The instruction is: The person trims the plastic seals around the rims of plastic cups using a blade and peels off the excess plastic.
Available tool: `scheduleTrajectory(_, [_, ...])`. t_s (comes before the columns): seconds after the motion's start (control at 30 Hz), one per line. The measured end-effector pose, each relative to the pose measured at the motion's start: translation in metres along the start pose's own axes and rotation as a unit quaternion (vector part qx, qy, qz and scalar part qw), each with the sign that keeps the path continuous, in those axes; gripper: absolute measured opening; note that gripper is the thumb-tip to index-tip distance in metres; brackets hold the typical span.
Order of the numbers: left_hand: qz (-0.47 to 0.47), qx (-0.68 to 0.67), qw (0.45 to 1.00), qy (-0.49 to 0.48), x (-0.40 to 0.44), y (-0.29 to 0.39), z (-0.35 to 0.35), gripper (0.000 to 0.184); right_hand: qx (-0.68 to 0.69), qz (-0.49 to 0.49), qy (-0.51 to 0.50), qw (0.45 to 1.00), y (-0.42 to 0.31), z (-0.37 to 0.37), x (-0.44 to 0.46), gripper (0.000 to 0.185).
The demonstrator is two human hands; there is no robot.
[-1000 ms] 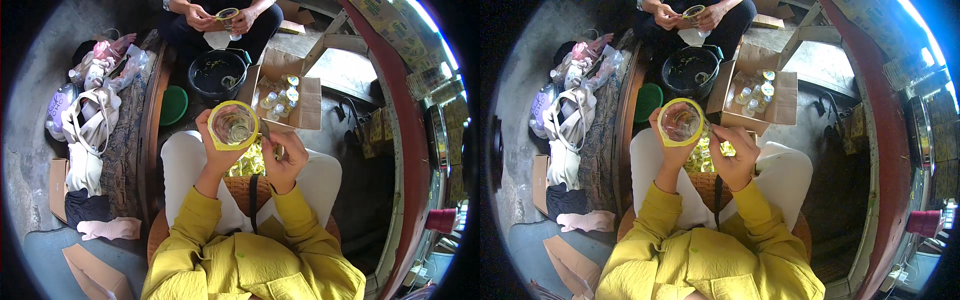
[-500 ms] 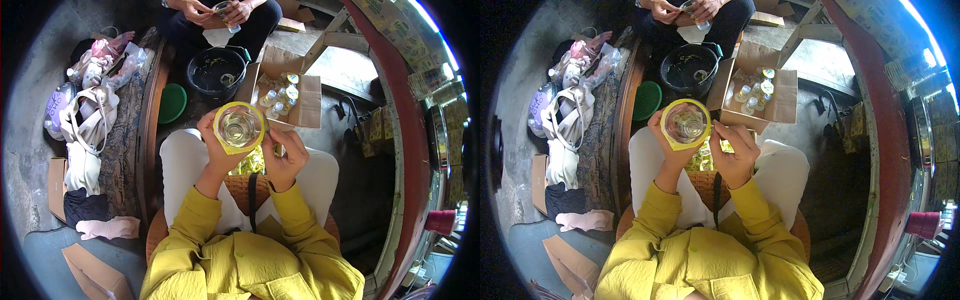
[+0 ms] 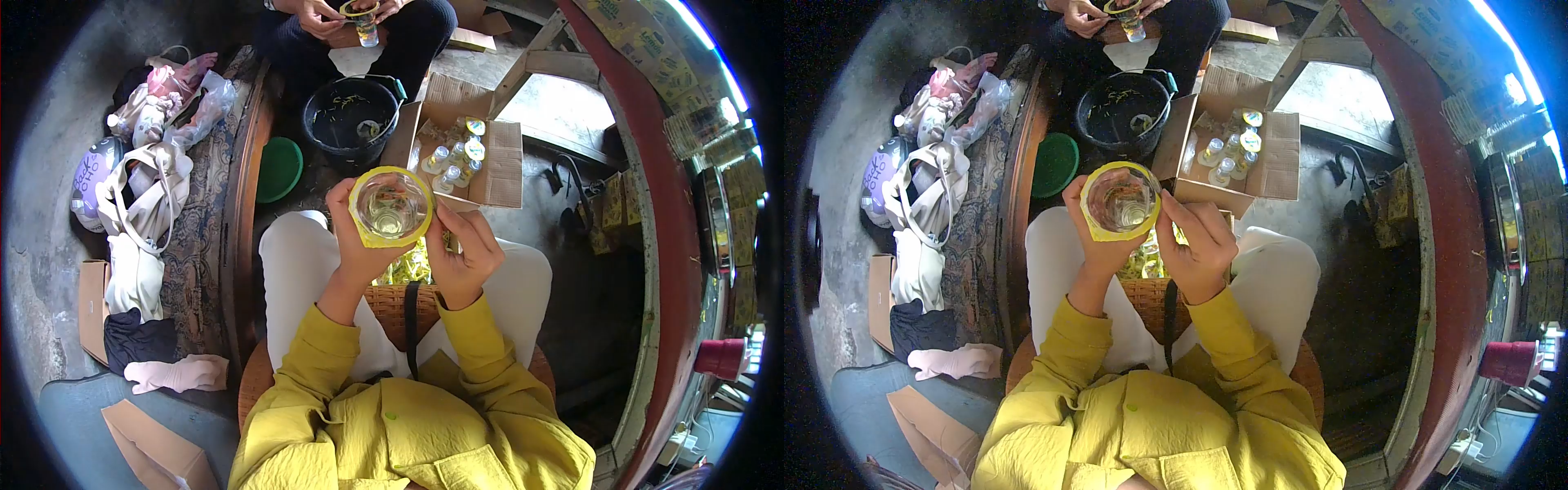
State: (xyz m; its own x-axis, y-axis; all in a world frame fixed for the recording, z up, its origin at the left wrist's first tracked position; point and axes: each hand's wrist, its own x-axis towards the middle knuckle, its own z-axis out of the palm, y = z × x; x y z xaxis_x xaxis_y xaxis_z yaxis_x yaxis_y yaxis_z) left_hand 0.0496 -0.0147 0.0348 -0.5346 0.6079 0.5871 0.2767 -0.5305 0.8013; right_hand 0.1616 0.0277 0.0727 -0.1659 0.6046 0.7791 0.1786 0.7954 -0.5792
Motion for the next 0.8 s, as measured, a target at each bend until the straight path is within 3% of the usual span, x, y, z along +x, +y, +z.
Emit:
scheduleTrajectory(0.47, [-0.094,-0.087,0.990,-0.053,0.0014,-0.0002,-0.0038,0.084,0.011,-0.006,-0.003,1.000,0.0030,-0.0013,0.0035,0.029])
scheduleTrajectory(0.8, [-0.062,-0.075,0.995,-0.031,0.0001,0.0000,0.0029,0.084,0.003,0.025,0.044,0.999,-0.0021,0.0024,-0.0002,0.026])
